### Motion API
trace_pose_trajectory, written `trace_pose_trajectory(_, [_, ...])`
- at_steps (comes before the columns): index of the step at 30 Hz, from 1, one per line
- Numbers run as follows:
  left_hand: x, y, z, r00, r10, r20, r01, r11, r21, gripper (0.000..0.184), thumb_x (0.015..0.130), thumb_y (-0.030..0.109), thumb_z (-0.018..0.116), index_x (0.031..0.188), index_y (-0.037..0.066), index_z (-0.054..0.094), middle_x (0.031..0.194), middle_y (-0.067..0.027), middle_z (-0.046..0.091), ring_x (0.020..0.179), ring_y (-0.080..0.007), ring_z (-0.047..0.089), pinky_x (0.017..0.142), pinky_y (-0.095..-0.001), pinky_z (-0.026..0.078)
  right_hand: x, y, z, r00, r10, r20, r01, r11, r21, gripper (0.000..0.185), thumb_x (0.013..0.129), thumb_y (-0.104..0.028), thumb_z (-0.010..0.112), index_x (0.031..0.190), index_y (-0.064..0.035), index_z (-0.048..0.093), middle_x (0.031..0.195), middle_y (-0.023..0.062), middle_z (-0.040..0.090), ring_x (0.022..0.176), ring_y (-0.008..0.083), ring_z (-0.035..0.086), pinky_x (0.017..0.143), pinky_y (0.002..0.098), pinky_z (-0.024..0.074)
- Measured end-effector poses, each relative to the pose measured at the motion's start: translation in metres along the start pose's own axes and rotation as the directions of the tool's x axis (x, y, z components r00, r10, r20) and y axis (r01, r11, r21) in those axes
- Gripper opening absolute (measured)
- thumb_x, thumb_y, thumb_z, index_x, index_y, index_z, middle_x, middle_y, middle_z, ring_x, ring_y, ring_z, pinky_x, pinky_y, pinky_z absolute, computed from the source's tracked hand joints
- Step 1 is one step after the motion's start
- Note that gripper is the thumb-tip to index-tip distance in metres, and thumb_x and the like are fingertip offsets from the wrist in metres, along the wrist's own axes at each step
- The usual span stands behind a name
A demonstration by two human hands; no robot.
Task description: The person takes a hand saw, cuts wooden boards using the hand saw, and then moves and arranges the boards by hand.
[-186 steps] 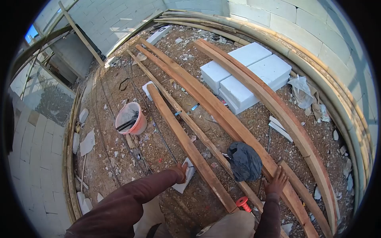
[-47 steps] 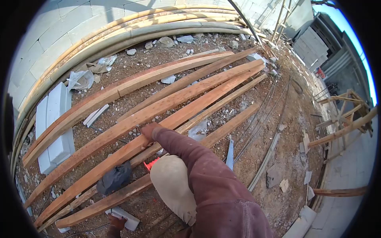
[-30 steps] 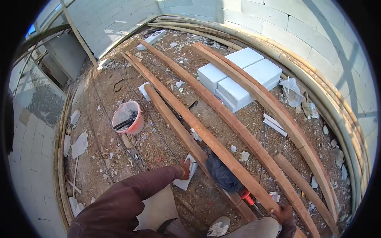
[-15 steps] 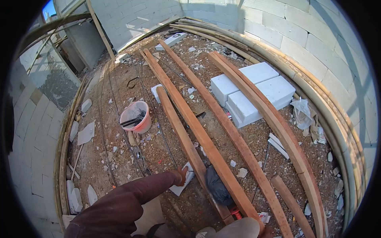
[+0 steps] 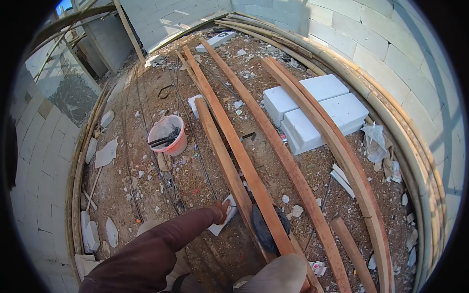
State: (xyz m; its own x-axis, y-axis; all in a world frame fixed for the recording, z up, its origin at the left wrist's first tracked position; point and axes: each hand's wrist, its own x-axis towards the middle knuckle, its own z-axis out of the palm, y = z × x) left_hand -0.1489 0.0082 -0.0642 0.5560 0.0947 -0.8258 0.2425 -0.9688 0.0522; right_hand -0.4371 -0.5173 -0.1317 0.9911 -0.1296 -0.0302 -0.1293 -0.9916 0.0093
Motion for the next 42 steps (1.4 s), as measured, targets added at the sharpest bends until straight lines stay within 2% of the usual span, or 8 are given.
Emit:
trace_pose_trajectory(7, [0.015, -0.007, 0.012, 0.999, 0.036, -0.041, -0.032, 0.994, 0.108, 0.073, 0.1, 0.024, 0.039, 0.165, 0.014, 0.008, 0.163, -0.0293, 0.023, 0.143, -0.0465, 0.041, 0.116, -0.0525, 0.037, 0.001, -0.001, -0.011, 0.981, 0.144, 0.132, -0.186, 0.901, 0.391, 0.033, 0.103, -0.023, 0.053, 0.13, -0.0051, 0.06, 0.113, 0.0271, 0.065, 0.107, 0.045, 0.06, 0.094, 0.0541, 0.0471])
trace_pose_trajectory(8, [0.02, -0.009, 0.018, 0.997, 0.048, -0.063, -0.039, 0.991, 0.131, 0.075, 0.099, 0.023, 0.04, 0.165, 0.013, 0.008, 0.162, -0.0295, 0.024, 0.143, -0.0462, 0.043, 0.115, -0.0526, 0.038, -0.001, 0.01, 0.001, 0.911, 0.253, 0.326, -0.411, 0.627, 0.661, 0.04, 0.106, -0.028, 0.051, 0.142, -0.012, 0.057, 0.124, 0.0287, 0.064, 0.114, 0.0435, 0.06, 0.099, 0.0528, 0.0464])
trace_pose_trajectory(17, [-0.008, -0.032, 0.012, 0.93, 0.272, -0.248, -0.242, 0.959, 0.145, 0.08, 0.086, 0.044, 0.076, 0.145, 0.004, 0.039, 0.143, -0.0215, 0.046, 0.131, -0.0413, 0.055, 0.106, -0.0524, 0.046, -0.01, -0.019, -0.01, 0.941, 0.261, 0.217, -0.335, 0.81, 0.48, 0.04, 0.101, -0.028, 0.056, 0.137, -0.0102, 0.058, 0.122, 0.0275, 0.064, 0.113, 0.0428, 0.061, 0.098, 0.0523, 0.0471])
trace_pose_trajectory(20, [-0.005, -0.055, 0.022, 0.9, 0.293, -0.324, -0.317, 0.948, -0.024, 0.084, 0.081, 0.048, 0.08, 0.141, 0.001, 0.043, 0.142, -0.0222, 0.048, 0.13, -0.0404, 0.056, 0.106, -0.0486, 0.047, -0.015, -0.024, -0.012, 0.944, 0.263, 0.198, -0.326, 0.827, 0.459, 0.04, 0.099, -0.028, 0.058, 0.135, -0.0095, 0.059, 0.121, 0.0272, 0.064, 0.112, 0.0429, 0.061, 0.097, 0.0522, 0.0473])
trace_pose_trajectory(26, [-0.001, -0.106, 0.003, 0.88, -0.041, -0.473, -0.19, 0.883, -0.43, 0.09, 0.077, 0.049, 0.082, 0.142, -0.001, 0.046, 0.144, -0.0261, 0.049, 0.132, -0.0423, 0.053, 0.109, -0.0471, 0.045, -0.032, -0.029, -0.014, 0.942, 0.277, 0.189, -0.333, 0.833, 0.441, 0.042, 0.095, -0.028, 0.062, 0.132, -0.0082, 0.059, 0.118, 0.0264, 0.065, 0.111, 0.0432, 0.061, 0.096, 0.0521, 0.0478])
trace_pose_trajectory(29, [0.016, -0.135, 0.015, 0.848, -0.133, -0.513, -0.143, 0.875, -0.463, 0.094, 0.077, 0.048, 0.083, 0.147, -0.001, 0.044, 0.148, -0.0263, 0.048, 0.134, -0.0426, 0.052, 0.112, -0.0462, 0.044, -0.038, -0.035, -0.015, 0.943, 0.283, 0.177, -0.333, 0.839, 0.43, 0.042, 0.093, -0.028, 0.063, 0.13, -0.0075, 0.059, 0.117, 0.0261, 0.065, 0.11, 0.0433, 0.061, 0.096, 0.052, 0.0481])
trace_pose_trajectory(34, [0.018, -0.14, 0.03, 0.935, -0.227, -0.274, 0.136, 0.939, -0.315, 0.098, 0.077, 0.05, 0.083, 0.15, 0.0, 0.041, 0.149, -0.0248, 0.048, 0.134, -0.0394, 0.053, 0.112, -0.0455, 0.044, -0.054, -0.045, -0.014, 0.948, 0.276, 0.158, -0.318, 0.85, 0.421, 0.044, 0.089, -0.028, 0.067, 0.127, -0.0063, 0.06, 0.115, 0.0254, 0.065, 0.109, 0.0435, 0.062, 0.095, 0.0518, 0.0485])
trace_pose_trajectory(42, [0.032, -0.12, 0.048, 0.96, -0.155, -0.234, 0.161, 0.987, 0.006, 0.083, 0.082, 0.05, 0.078, 0.143, 0.004, 0.046, 0.142, -0.0225, 0.053, 0.13, -0.0411, 0.057, 0.107, -0.0481, 0.048, -0.042, -0.075, -0.012, 0.959, 0.257, 0.121, -0.284, 0.86, 0.425, 0.046, 0.084, -0.027, 0.071, 0.123, -0.0045, 0.061, 0.111, 0.0245, 0.066, 0.107, 0.0439, 0.062, 0.093, 0.0516, 0.0492])
